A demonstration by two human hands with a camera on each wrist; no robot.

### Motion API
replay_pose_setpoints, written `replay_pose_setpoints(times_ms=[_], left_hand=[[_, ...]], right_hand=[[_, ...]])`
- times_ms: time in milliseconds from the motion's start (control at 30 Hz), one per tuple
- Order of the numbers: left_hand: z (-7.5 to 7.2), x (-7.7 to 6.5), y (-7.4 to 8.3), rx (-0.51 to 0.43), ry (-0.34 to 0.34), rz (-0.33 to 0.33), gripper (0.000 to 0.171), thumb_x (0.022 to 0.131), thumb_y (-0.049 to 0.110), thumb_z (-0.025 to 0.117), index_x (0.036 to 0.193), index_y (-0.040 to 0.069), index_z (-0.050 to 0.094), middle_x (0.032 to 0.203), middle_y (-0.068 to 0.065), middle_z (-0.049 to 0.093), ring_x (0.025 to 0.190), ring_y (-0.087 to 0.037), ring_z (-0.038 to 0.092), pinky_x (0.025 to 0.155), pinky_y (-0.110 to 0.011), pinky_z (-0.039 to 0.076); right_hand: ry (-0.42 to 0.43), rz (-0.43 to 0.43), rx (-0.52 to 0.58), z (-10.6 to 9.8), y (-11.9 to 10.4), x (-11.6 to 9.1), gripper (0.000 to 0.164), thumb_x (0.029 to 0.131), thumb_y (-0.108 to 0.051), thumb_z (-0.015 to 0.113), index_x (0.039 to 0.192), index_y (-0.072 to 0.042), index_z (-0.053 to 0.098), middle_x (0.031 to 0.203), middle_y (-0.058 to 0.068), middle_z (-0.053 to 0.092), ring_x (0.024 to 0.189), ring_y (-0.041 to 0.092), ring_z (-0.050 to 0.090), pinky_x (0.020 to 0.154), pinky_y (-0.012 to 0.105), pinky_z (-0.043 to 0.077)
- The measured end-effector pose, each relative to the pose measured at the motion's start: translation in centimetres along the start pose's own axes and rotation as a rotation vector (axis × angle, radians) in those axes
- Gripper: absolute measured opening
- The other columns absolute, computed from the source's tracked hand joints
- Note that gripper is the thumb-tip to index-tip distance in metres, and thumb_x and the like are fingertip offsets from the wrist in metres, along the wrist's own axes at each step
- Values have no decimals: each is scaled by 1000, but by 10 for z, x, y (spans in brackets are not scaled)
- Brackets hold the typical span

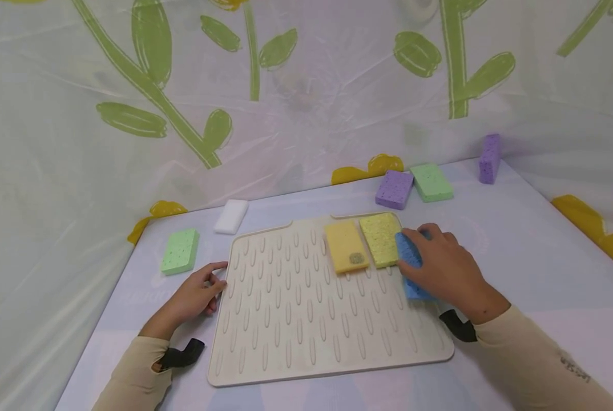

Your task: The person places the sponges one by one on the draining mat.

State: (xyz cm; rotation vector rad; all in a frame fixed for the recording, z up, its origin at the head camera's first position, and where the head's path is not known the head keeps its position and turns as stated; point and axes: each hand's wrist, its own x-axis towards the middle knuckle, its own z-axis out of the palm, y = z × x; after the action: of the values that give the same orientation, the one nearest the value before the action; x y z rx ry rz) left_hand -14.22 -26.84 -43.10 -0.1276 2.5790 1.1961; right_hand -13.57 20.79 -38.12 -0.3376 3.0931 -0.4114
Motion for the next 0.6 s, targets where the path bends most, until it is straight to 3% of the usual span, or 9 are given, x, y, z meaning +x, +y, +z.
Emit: replay_pose_setpoints(times_ms=[600], left_hand=[[0, 0, 2, 14, -3, -2, 52, 100, 14, 56, 150, 13, 41, 101, -11, 55, 58, -17, 58, 52, -31, 53]], right_hand=[[-27, -58, -27, 6, -18, -9, 69, 90, -44, 68, 146, -9, 50, 137, 29, 46, 110, 48, 57, 65, 57, 56]])
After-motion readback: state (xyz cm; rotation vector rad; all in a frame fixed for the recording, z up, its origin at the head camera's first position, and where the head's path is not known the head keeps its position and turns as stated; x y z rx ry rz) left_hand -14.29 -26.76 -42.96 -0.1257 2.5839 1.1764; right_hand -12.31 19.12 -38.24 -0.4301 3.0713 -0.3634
